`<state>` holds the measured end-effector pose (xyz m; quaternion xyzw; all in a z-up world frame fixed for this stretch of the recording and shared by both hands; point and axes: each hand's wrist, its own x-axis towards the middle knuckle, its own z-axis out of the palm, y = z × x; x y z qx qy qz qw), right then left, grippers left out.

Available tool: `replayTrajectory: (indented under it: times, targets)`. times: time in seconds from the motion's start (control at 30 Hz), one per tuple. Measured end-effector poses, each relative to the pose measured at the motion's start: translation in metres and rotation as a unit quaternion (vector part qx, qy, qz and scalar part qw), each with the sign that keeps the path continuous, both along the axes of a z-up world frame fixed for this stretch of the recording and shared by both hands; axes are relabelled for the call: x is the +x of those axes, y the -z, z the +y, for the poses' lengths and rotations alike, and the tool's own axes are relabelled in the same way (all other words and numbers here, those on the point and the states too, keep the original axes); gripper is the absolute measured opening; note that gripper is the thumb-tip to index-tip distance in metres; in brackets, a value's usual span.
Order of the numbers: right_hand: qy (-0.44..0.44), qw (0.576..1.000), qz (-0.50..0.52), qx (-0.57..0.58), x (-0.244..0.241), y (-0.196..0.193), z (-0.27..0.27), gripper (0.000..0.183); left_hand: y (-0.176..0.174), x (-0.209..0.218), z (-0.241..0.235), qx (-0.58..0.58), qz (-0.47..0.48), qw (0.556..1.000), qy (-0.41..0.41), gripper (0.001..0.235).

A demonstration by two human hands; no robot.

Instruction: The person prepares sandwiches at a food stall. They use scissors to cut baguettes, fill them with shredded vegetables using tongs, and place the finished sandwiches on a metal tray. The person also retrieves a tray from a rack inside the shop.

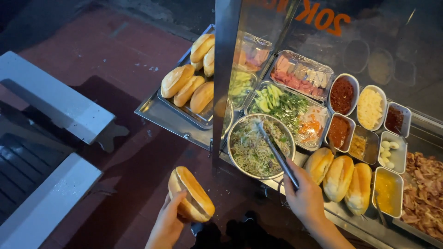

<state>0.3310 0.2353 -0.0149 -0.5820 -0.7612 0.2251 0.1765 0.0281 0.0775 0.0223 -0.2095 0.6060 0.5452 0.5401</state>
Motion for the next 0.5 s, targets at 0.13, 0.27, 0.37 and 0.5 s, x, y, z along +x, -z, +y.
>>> replayTrajectory:
  times: [0.13,0.27,0.37,0.5]
  targets:
    - [0.000,0.994,-0.065,-0.088,-0.007,-0.007,0.007,0.064,-0.005,0.004,0.000,-0.002,0.002,1.000,-0.011,0.057]
    - [0.118,0.967,0.064,-0.217,-0.026,-0.006,0.015,0.067,-0.017,0.007,0.004,0.002,-0.015,1.000,-0.010,0.058]
    - [0.172,0.944,0.110,-0.258,-0.042,-0.005,0.017,0.064,-0.022,0.010,0.005,-0.005,-0.013,1.000,0.001,0.059]
    - [0.051,0.974,0.023,-0.220,-0.065,-0.017,0.003,0.058,-0.024,0.012,0.005,-0.002,-0.014,1.000,-0.017,0.059]
